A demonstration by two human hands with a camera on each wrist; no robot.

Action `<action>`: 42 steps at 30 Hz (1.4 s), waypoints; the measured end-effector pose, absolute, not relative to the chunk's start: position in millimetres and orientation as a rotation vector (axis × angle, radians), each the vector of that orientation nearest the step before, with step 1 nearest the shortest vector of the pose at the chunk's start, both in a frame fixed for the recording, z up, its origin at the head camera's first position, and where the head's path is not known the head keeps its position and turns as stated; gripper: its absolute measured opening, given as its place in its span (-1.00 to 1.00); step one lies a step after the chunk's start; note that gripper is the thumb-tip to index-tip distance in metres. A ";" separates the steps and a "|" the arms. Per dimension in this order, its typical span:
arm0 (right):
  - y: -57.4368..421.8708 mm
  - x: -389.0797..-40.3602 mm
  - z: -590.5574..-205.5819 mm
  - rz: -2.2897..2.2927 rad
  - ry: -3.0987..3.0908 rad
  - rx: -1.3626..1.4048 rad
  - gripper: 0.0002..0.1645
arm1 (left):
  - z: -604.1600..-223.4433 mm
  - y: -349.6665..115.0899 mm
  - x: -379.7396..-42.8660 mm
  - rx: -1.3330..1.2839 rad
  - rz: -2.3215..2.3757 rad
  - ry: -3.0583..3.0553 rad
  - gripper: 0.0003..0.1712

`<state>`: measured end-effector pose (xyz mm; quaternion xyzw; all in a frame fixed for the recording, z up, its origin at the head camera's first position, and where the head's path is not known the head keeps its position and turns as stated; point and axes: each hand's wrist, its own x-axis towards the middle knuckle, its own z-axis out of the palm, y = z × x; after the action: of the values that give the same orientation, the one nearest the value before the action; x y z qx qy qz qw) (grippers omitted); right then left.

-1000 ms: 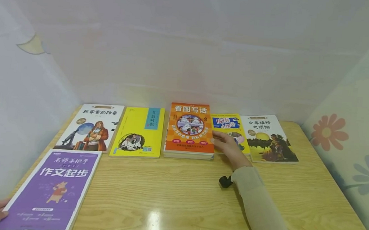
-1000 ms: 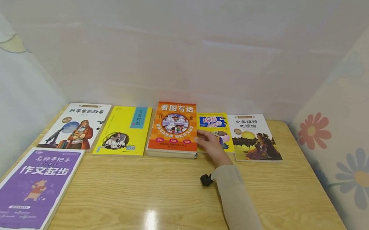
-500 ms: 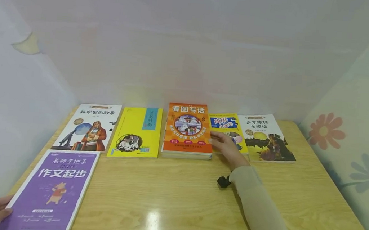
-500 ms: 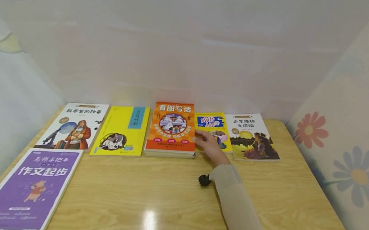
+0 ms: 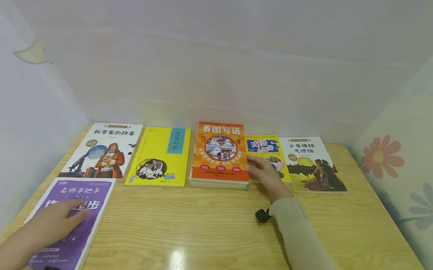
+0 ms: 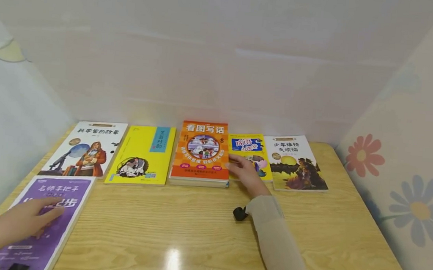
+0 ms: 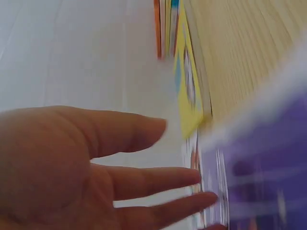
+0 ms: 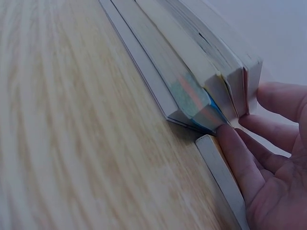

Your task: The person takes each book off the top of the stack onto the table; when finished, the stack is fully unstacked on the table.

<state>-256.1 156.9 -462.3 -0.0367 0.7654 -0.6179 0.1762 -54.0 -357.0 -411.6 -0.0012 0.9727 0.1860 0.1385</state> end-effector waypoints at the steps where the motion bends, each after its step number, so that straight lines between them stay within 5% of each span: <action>1: 158.1 -256.1 -462.1 -1.746 2.170 -0.116 -0.31 | -411.3 -344.3 -62.4 0.047 0.591 2.841 -0.33; 12: 155.6 -252.7 -467.9 -1.762 2.136 -0.061 -0.29 | -410.9 -228.9 -152.6 0.386 1.036 2.804 -0.56; 20: 155.5 -252.9 -470.1 -1.758 2.149 -0.038 -0.30 | -411.4 -183.8 -196.3 0.234 1.214 2.666 -0.55; 42: 158.4 -256.2 -463.6 -1.730 2.190 -0.115 -0.30 | -408.6 -178.0 -223.4 -0.253 2.053 1.706 -0.47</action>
<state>-256.2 158.4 -463.6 -0.0405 0.7721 -0.6099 0.1736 -223.4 -178.0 -408.6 -0.0918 0.6193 0.7456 0.2281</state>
